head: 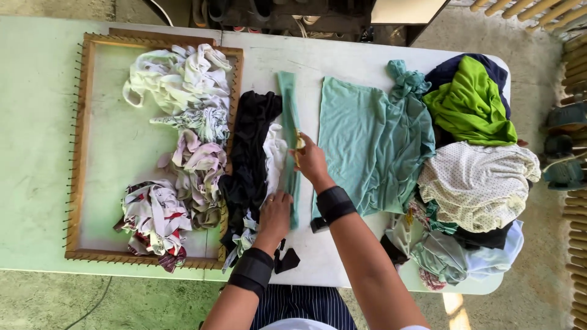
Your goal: The person cuts a light blue garment into thin strips by holding it with one hand and snipping it with handheld scissors in the other, shifting the garment on a table as needed.
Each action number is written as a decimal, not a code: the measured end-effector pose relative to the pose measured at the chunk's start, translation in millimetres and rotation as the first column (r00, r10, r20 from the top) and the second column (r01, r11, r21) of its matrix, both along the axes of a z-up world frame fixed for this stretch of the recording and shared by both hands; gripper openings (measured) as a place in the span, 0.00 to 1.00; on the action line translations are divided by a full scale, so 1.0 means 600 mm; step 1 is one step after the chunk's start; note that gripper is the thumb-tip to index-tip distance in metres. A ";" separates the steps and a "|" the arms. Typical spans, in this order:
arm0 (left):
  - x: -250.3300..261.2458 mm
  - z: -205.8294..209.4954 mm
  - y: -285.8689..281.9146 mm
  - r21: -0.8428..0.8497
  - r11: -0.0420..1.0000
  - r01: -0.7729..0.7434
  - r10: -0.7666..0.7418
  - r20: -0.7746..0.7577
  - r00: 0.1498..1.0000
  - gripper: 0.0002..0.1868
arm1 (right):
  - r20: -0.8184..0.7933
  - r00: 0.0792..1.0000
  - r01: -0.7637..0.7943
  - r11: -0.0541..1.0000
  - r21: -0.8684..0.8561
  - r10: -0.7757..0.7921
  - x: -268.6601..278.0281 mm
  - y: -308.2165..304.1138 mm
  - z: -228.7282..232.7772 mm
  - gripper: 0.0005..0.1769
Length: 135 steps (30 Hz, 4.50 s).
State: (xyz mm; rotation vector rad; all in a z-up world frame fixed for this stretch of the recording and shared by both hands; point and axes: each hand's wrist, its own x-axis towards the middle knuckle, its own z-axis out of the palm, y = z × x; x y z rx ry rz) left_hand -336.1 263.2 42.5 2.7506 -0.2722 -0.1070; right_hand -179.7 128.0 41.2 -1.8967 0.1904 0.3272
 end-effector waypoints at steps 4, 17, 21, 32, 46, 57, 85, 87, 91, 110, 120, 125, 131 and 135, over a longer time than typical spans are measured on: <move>0.005 0.021 -0.005 0.050 0.998 -0.047 0.048 -0.012 0.999 0.12 | -0.006 0.998 -0.056 0.998 0.008 0.056 -0.011 0.010 0.062 0.34; 0.032 -0.038 -0.133 -0.079 0.981 -0.176 0.119 -0.465 0.877 0.12 | -0.015 0.970 0.239 0.967 -0.089 -0.241 -0.009 -0.162 0.017 0.36; 0.041 -0.029 -0.117 -0.194 0.943 -0.269 0.158 -0.450 0.879 0.08 | -0.006 0.981 0.190 0.970 -0.154 -0.194 0.038 -0.142 0.016 0.35; 0.034 -0.052 -0.077 -0.622 0.688 -0.373 0.101 -0.427 0.898 0.25 | -0.019 0.970 0.243 0.969 0.046 -0.242 -0.047 -0.171 0.011 0.37; 0.021 -0.158 -0.071 -0.645 0.704 -0.298 0.017 -0.403 0.915 0.13 | -0.277 0.922 0.353 0.885 0.305 -0.272 -0.393 -0.154 -0.014 0.42; 0.024 -0.125 -0.067 -0.673 0.697 -0.248 -0.002 -0.348 0.938 0.18 | -0.478 0.863 0.344 0.884 0.317 -0.165 -0.620 -0.140 0.042 0.38; 0.025 -0.150 -0.061 -0.739 0.595 -0.316 -0.076 -0.443 0.893 0.25 | -0.374 0.909 0.326 0.874 0.361 -0.185 -0.483 -0.083 0.016 0.41; 0.025 -0.155 -0.061 -0.746 0.600 -0.289 -0.064 -0.405 0.912 0.25 | -0.378 0.903 0.347 0.866 0.360 -0.205 -0.484 -0.082 0.007 0.40; 0.027 -0.150 -0.061 -0.737 0.622 -0.266 -0.046 -0.374 0.926 0.25 | -0.380 0.897 0.367 0.856 0.363 -0.223 -0.487 -0.078 -0.005 0.40; 0.027 -0.132 -0.060 -0.654 0.716 -0.242 -0.027 -0.373 0.928 0.27 | -0.369 0.895 0.360 0.892 0.273 -0.248 -0.495 -0.067 0.006 0.40; 0.029 -0.141 -0.060 -0.664 0.702 -0.257 -0.031 -0.389 0.921 0.26 | -0.331 0.907 0.350 0.903 0.251 -0.260 -0.497 -0.064 0.007 0.38; 0.027 -0.141 -0.060 -0.663 0.701 -0.262 -0.032 -0.397 0.917 0.27 | -0.348 0.902 0.358 0.893 0.273 -0.256 -0.476 -0.067 0.016 0.38; 0.024 -0.132 -0.059 -0.661 0.702 -0.266 -0.042 -0.411 0.911 0.28 | -0.348 0.902 0.367 0.877 0.311 -0.255 -0.437 -0.071 0.011 0.37; 0.024 -0.122 -0.058 -0.652 0.709 -0.269 -0.038 -0.416 0.909 0.29 | -0.329 0.909 0.350 0.897 0.271 -0.255 -0.426 -0.069 0.009 0.37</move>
